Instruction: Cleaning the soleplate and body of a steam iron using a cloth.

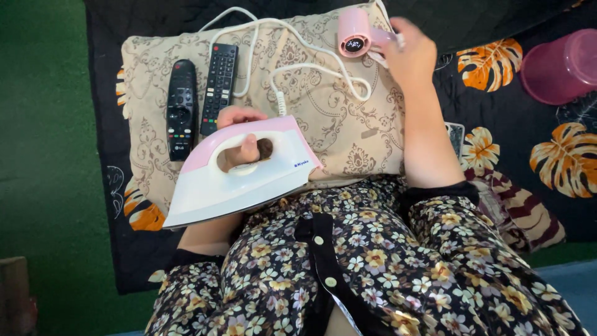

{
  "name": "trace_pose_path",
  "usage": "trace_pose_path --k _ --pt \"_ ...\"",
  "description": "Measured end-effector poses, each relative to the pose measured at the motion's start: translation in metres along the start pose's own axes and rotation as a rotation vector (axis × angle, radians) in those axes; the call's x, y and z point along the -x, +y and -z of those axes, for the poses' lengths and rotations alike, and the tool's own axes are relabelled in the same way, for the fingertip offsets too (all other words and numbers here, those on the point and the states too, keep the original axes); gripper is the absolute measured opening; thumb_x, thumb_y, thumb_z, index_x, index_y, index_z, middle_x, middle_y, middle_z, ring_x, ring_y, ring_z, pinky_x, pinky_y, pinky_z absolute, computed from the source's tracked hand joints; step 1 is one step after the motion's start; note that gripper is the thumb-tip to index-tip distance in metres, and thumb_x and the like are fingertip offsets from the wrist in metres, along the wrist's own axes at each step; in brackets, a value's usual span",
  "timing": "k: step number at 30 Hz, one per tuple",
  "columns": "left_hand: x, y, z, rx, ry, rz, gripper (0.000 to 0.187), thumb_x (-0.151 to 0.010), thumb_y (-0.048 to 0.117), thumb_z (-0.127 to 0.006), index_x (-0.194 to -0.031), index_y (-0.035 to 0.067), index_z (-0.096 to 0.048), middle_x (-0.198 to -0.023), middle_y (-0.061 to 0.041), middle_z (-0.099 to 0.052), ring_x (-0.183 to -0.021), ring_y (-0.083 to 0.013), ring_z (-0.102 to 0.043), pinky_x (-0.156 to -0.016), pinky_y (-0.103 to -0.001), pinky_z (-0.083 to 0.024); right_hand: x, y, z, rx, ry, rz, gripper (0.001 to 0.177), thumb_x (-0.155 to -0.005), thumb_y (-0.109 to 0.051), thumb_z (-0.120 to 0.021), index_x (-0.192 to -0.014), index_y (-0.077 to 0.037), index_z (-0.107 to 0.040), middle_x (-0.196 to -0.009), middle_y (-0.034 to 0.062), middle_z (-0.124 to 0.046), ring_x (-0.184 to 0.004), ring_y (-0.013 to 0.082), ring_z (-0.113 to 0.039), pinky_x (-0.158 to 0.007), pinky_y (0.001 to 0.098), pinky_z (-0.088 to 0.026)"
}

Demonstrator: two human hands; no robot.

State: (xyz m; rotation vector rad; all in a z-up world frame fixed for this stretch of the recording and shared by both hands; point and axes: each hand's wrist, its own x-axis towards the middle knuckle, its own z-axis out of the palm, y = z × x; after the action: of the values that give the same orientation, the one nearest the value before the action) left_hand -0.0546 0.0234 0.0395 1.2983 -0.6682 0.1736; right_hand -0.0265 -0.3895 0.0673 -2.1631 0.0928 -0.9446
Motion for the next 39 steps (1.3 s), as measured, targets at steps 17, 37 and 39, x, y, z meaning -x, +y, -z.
trace_pose_path --k 17,37,39 --pt "-0.001 0.003 -0.004 0.014 0.028 -0.024 0.053 -0.096 0.042 -0.065 -0.123 0.0 -0.048 -0.107 -0.014 -0.061 -0.085 -0.017 -0.057 -0.08 -0.031 -0.049 0.012 -0.037 -0.002 0.415 -0.087 0.078 0.027 -0.089 -0.034 -0.085 -0.097 -0.01 -0.078 -0.085 0.0146 -0.074 -0.078 0.0344 -0.073 -0.068 0.0416 -0.056" --pt "-0.002 0.001 0.0 0.107 -0.01 0.024 0.058 -0.093 0.044 -0.068 -0.126 0.001 -0.046 -0.11 -0.014 -0.062 -0.089 -0.0175 -0.059 -0.083 -0.033 -0.052 0.017 -0.015 0.015 -0.382 -0.11 -0.167 0.028 -0.099 -0.007 -0.078 -0.08 0.001 -0.059 -0.087 0.009 -0.068 -0.084 0.0154 -0.07 -0.075 0.0298 -0.053" --pt "-0.002 -0.001 -0.003 0.098 0.012 0.005 0.057 -0.092 0.043 -0.068 -0.125 0.002 -0.047 -0.108 -0.013 -0.062 -0.088 -0.0168 -0.059 -0.081 -0.032 -0.052 0.013 -0.038 0.027 -0.215 -0.252 -0.18 0.029 -0.097 -0.012 -0.083 -0.083 0.001 -0.061 -0.088 0.0096 -0.067 -0.084 0.0144 -0.066 -0.074 0.0293 -0.052"
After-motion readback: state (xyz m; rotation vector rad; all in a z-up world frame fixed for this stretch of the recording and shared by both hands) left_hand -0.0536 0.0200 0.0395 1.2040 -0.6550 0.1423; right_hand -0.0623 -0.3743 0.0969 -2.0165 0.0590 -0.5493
